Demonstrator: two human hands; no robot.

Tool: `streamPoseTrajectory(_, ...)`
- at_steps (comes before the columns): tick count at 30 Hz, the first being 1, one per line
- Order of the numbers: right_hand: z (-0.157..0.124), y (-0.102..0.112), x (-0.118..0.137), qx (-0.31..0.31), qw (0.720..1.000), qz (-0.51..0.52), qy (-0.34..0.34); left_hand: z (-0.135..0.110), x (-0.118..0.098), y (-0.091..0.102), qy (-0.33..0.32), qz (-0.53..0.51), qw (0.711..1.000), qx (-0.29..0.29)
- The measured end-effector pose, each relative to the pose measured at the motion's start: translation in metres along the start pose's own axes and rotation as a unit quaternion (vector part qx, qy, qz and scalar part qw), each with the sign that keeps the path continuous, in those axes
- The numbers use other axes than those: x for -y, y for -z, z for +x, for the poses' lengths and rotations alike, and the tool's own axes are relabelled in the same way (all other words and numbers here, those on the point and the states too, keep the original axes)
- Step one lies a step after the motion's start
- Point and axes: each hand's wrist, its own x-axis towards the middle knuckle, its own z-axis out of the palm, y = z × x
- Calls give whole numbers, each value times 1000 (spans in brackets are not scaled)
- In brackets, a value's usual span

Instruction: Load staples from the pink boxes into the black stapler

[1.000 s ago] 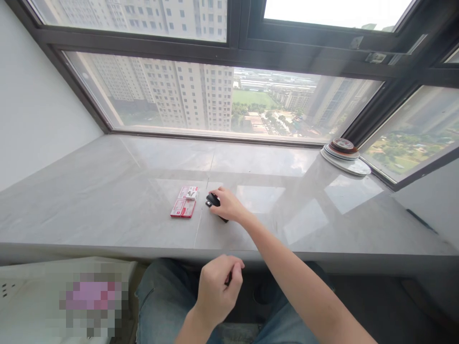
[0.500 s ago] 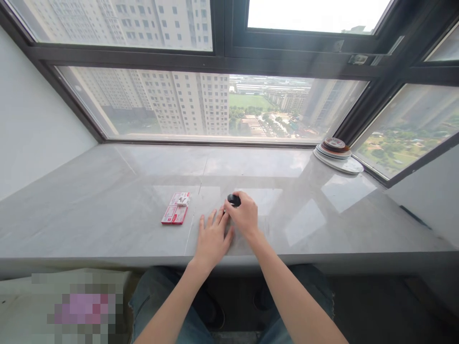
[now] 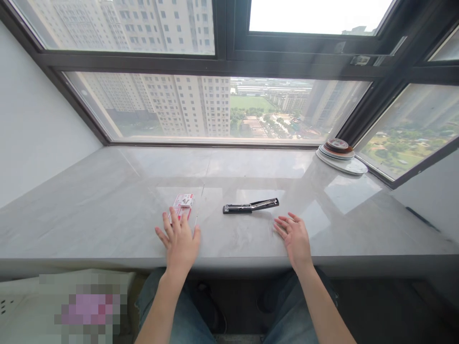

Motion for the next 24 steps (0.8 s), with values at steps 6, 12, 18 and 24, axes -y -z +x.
streamPoseTrajectory(6,-29,-10,8,148,899,-406,74,-24,17,10,-92,-94,989,68)
streamPoseTrajectory(12,-25,-63,5,319,867,-382,-17,-16,-21,4,-166,-233,946,153)
streamPoseTrajectory(18,8,-65,2,313,872,-372,-57,4,-35,-13,-182,-281,924,186)
streamPoseTrajectory(24,19,-50,20,258,855,-450,29,7,-29,-16,-167,-296,922,183)
